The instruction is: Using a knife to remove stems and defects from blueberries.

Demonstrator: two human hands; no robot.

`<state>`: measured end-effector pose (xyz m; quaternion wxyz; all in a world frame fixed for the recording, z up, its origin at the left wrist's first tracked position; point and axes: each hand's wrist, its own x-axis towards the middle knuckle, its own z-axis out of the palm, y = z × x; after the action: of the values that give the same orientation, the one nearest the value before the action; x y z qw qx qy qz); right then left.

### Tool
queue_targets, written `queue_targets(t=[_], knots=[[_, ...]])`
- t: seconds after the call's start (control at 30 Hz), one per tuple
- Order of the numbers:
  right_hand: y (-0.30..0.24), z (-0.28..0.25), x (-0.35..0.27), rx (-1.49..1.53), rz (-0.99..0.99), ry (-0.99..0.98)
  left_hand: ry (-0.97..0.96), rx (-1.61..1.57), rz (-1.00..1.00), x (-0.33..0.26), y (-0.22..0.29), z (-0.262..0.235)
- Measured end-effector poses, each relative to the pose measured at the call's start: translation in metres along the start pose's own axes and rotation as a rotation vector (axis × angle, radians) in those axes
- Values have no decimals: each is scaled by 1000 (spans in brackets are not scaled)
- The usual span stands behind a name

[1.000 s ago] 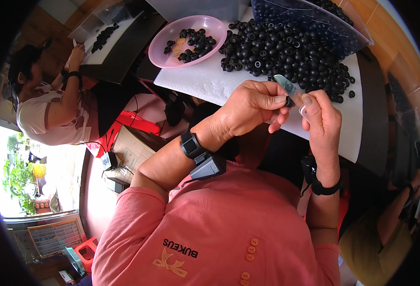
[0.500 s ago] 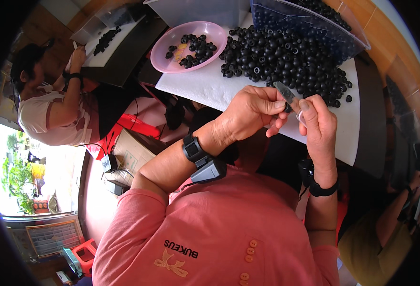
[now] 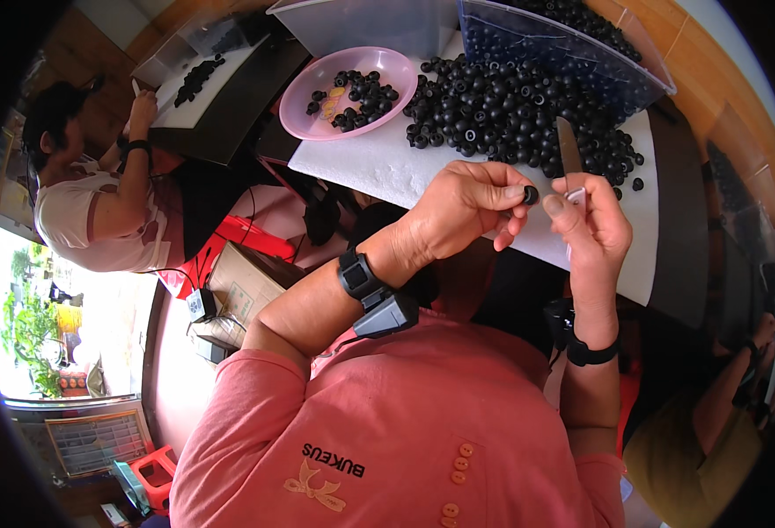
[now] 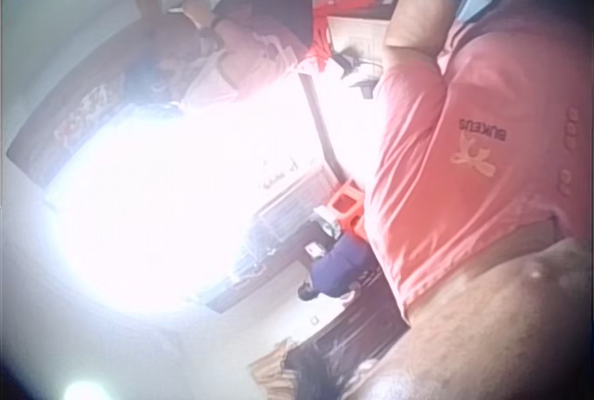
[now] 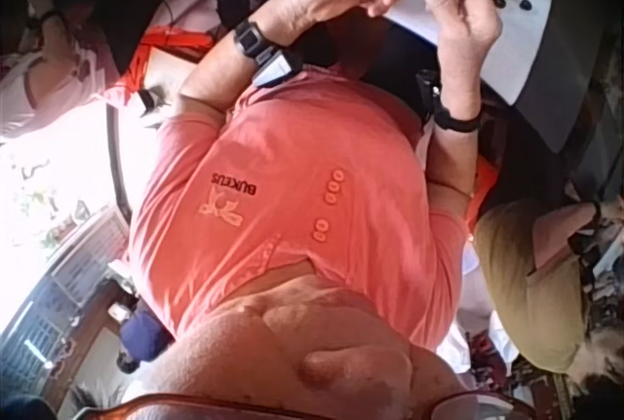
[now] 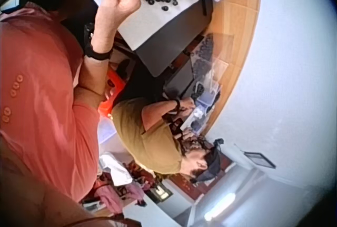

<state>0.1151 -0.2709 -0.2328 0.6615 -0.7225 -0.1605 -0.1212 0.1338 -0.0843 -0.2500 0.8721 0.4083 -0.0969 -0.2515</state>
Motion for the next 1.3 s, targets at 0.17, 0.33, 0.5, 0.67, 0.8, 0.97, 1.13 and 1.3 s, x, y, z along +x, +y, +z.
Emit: queue_targets(t=[0.17, 0.33, 0.5, 0.67, 0.8, 0.97, 1.13, 1.3], knots=[[-12, 13, 3, 380, 301, -96, -46, 20, 43, -4, -4, 0], [-7, 11, 8, 346, 373, -19, -46, 176, 58, -10, 0, 13], [1, -1, 7, 287, 266, 99, 350, 850, 367, -30, 63, -12], [8, -13, 5, 364, 222, 123, 569, 1338, 626, -33, 115, -80], [13, -12, 5, 361, 198, 149, 630, 1971, 919, -23, 107, -71], [15, -17, 2, 407, 161, 134, 187, 1898, 970, 3, 52, -23], [18, -16, 0, 415, 123, 131, 155, 2092, 880, 24, 24, -18], [20, -18, -3, 402, 86, 111, 183, 2209, 864, 32, 22, -19]])
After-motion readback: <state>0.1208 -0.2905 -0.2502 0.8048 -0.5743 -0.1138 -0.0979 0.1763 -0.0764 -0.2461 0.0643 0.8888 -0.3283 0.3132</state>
